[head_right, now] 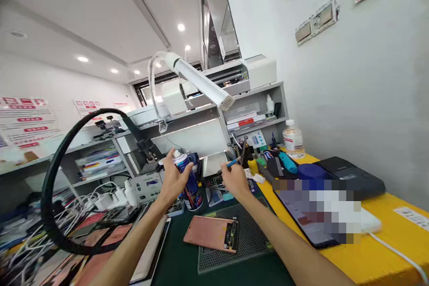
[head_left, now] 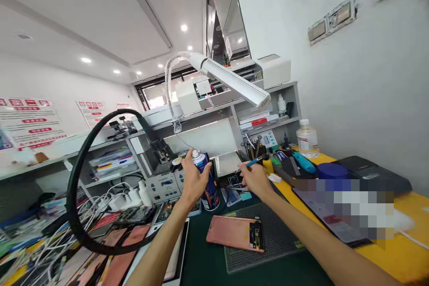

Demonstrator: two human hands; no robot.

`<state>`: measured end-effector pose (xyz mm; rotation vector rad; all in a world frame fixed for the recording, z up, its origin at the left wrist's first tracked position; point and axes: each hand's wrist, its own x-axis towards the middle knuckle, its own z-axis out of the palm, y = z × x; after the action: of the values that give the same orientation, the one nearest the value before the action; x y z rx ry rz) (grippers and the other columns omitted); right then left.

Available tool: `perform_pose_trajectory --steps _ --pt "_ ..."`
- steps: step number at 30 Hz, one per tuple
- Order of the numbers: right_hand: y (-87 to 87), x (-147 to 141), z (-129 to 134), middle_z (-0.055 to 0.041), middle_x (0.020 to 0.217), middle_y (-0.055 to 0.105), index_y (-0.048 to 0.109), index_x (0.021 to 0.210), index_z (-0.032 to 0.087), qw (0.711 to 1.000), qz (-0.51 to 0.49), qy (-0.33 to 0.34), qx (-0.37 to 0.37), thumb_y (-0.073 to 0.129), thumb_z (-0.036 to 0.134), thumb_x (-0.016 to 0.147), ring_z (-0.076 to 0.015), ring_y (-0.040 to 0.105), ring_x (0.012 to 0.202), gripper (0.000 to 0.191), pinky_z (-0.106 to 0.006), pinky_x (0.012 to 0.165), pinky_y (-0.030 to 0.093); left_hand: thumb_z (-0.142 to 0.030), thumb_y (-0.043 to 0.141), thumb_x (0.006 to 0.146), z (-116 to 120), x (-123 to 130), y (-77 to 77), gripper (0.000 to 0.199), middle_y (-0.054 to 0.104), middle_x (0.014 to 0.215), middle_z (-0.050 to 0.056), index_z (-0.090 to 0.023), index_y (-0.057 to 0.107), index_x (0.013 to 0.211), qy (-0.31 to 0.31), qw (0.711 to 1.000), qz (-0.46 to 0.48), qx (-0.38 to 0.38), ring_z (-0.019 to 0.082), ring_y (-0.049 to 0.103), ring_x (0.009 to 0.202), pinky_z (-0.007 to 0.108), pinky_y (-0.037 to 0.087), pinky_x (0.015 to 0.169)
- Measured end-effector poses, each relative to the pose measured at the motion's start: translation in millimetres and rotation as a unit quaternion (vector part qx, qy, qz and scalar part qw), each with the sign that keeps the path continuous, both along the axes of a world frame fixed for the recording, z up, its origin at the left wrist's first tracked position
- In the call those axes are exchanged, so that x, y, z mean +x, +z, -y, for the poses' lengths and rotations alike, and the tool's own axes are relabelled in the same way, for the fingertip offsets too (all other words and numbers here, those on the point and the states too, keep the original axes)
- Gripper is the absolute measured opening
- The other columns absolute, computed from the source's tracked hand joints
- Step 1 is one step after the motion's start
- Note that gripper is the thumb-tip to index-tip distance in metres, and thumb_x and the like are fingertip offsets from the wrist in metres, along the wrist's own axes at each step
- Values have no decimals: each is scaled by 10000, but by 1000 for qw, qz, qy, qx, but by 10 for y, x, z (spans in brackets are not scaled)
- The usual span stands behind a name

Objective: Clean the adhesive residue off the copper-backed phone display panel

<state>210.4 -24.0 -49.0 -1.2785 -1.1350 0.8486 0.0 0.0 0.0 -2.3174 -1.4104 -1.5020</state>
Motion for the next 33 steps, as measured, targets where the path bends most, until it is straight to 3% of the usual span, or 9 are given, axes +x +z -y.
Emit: perform_pose_trajectory --steps 7,10,12,14,15,17,18,23,33 --pt "57 -9 73 -67 1119 687 630 1207 162 1000 7 10 -5 615 356 1000 -189 697 870 285 -364 742 602 -505 631 895 -61 -124 15 875 330 1489 227 -122 165 1528 10 1000 -7 -9 365 355 1426 520 343 1156" --pt "116 -24 109 -62 1094 690 631 1196 162 999 25 28 -8 608 362 1003 -179 694 840 279 -348 718 600 -496 711 825 194 -155 50 949 350 1471 228 -109 199 1523 22 1000 -12 6 415 304 1426 589 291 1159" --pt "142 -10 156 -48 1040 692 637 1167 160 998 41 48 -9 597 373 1009 -158 684 776 268 -316 668 592 -458 665 867 498 -174 51 848 334 1469 222 -116 235 1512 24 999 -10 26 403 278 1430 590 260 1169" --pt "158 40 241 -17 925 686 647 1103 153 995 60 82 -12 585 387 1015 -121 648 659 258 -263 581 560 -375 594 921 822 -192 1 572 480 1359 137 -200 392 1427 -28 999 -44 14 304 451 1321 483 370 1131" --pt "162 78 300 4 847 671 653 1057 149 992 69 105 -16 579 390 1017 -101 615 590 256 -234 525 528 -316 550 944 958 -198 -46 463 521 1327 106 -234 436 1386 -107 987 -107 -47 260 503 1272 435 412 1102" --pt "166 166 440 44 688 619 657 953 144 982 89 162 -33 574 370 1013 -75 539 471 248 -189 422 439 -235 557 909 1133 -197 -171 420 540 1347 64 -274 517 1325 -236 928 -227 -178 216 537 1250 369 442 1082" --pt "166 209 512 51 615 593 655 893 143 975 98 194 -46 566 338 1004 -76 513 426 241 -181 380 396 -227 589 877 1168 -189 -238 457 526 1389 67 -266 532 1328 -258 910 -257 -199 229 506 1298 377 414 1116" --pt "143 331 763 58 545 574 594 814 174 934 139 310 -111 560 263 930 -76 487 378 150 -173 350 319 -246 600 864 1065 -117 -448 395 548 1401 78 -236 601 1259 -291 884 -290 -225 267 499 1282 426 413 1101" --pt "215 313 861 53 658 552 555 862 177 884 225 377 -157 645 278 914 -78 484 490 145 -189 469 356 -266 628 855 963 -91 -451 267 605 1235 46 -239 616 1120 -283 883 -274 -254 274 504 1148 459 420 1006"
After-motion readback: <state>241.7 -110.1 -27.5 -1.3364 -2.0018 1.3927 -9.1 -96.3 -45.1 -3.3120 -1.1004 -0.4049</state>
